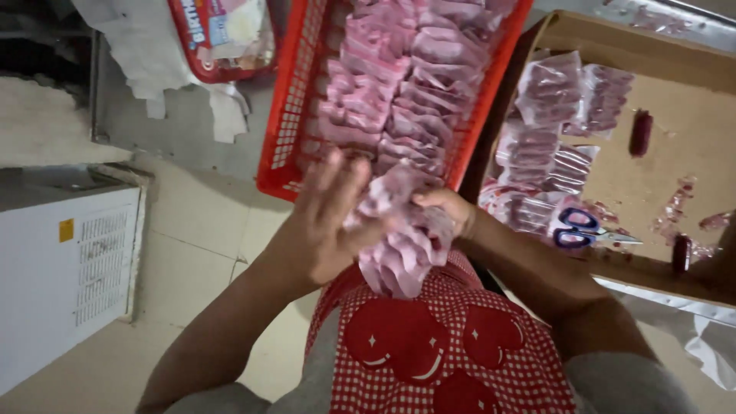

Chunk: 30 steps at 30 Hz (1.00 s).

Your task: The person sorts and packs small vacuum-sealed packages of processed meat by hand from a cardboard box into a red plastic crate.

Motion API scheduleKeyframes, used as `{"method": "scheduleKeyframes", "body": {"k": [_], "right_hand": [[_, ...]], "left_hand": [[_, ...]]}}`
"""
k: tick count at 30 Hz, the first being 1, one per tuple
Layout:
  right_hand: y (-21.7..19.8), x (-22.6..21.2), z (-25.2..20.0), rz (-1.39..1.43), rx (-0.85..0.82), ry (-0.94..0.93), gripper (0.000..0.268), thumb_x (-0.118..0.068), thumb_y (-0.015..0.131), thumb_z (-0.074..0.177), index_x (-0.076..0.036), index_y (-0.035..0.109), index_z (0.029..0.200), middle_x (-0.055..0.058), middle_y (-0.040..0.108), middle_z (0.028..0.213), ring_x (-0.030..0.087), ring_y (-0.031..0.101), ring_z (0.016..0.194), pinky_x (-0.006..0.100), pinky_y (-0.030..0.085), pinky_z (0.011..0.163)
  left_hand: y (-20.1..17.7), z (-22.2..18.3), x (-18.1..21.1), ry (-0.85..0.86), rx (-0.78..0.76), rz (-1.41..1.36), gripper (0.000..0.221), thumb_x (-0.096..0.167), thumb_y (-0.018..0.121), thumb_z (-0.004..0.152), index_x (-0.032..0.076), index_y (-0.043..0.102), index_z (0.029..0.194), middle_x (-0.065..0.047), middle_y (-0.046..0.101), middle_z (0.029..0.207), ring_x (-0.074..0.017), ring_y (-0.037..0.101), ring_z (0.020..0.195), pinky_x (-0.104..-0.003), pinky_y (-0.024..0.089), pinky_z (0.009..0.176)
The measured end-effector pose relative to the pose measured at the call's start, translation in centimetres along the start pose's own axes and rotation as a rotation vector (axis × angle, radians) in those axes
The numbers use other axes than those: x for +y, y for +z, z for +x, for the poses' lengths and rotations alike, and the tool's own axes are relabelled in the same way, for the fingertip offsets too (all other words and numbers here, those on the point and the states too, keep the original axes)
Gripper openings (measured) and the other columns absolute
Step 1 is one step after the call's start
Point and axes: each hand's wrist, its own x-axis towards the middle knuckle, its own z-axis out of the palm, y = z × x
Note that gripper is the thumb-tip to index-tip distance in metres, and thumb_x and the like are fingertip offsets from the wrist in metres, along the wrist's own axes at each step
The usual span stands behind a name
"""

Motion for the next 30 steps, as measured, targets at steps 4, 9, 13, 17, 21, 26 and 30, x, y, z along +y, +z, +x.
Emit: {"method": "scheduleKeyframes", "body": {"k": [4,9,13,17,21,26,30], "right_hand": [[5.8,-4.1,5.1,-0.650,0.149,0.042,0.044,-0.030,0.059,0.097,-0.002,0.060,0.132,0.021,0.062,0.134,0.031,0.065,0.116,0.042,0.053,0.099],[22.5,-8.6,11.3,-1.069,0.316,0.124,0.080,-0.064,0.041,0.099,0.008,0.074,0.103,0.031,0.074,0.108,0.036,0.069,0.112,0.052,0.049,0.106],[15.7,-8.8,12.8,-0.998,0.407,0.238,0.069,-0.069,0.036,0.095,-0.011,0.068,0.117,0.010,0.067,0.103,0.016,0.063,0.086,0.031,0.050,0.076],[13.6,-10.8,15.1,-1.033,0.374,0.451,0.076,-0.068,0.029,0.091,-0.008,0.070,0.112,0.013,0.073,0.093,0.022,0.073,0.088,0.037,0.061,0.094],[16.4,-10.4,16.4,-1.195,0.387,0.340,0.064,-0.059,0.034,0.097,-0.010,0.073,0.112,0.013,0.074,0.101,0.025,0.070,0.101,0.039,0.054,0.097],[7.1,-9.2,19.0,-1.785,0.492,0.070,0.041,-0.053,0.048,0.102,-0.023,0.075,0.105,0.003,0.076,0.103,0.025,0.069,0.108,0.040,0.049,0.091],[-2.9,-8.7,20.8,-2.283,0.626,-0.094,0.030,-0.064,0.057,0.096,-0.038,0.072,0.094,-0.012,0.076,0.089,0.016,0.074,0.090,0.036,0.056,0.075]], "left_hand": [[-0.6,0.1,-0.5,0.233,-0.003,0.190,0.107,0.012,0.086,0.118,0.028,-0.005,0.171,-0.019,-0.005,0.175,-0.0434,0.003,0.160,-0.058,0.049,0.118],[0.3,-1.9,-1.2,0.220,-0.087,0.096,0.041,0.038,0.049,0.107,0.040,0.045,0.148,-0.019,0.059,0.137,-0.0485,0.065,0.116,-0.052,0.061,0.074],[-2.2,1.5,-3.3,-0.121,-0.576,-0.225,0.053,0.046,0.036,0.101,0.030,0.037,0.152,-0.025,0.039,0.147,-0.0464,0.050,0.123,-0.055,0.049,0.085],[-2.3,2.3,-6.0,-0.412,-0.695,-0.618,0.038,0.034,0.051,0.103,0.016,0.045,0.136,-0.017,0.056,0.126,-0.0213,0.068,0.088,-0.026,0.065,0.060],[2.4,-3.0,-10.5,0.128,-0.320,-0.421,0.070,0.028,0.072,0.091,0.026,0.042,0.155,-0.029,0.049,0.136,-0.0537,0.058,0.114,-0.053,0.060,0.077],[5.4,-4.2,-12.6,0.097,-0.460,-0.350,0.094,0.019,0.079,0.069,0.020,0.041,0.155,-0.017,0.052,0.118,-0.0473,0.058,0.107,-0.046,0.059,0.077],[7.8,-4.5,-13.9,0.065,-0.622,-0.310,0.100,0.021,0.085,0.062,0.022,0.041,0.153,-0.020,0.054,0.126,-0.0531,0.053,0.120,-0.054,0.057,0.088]]}}
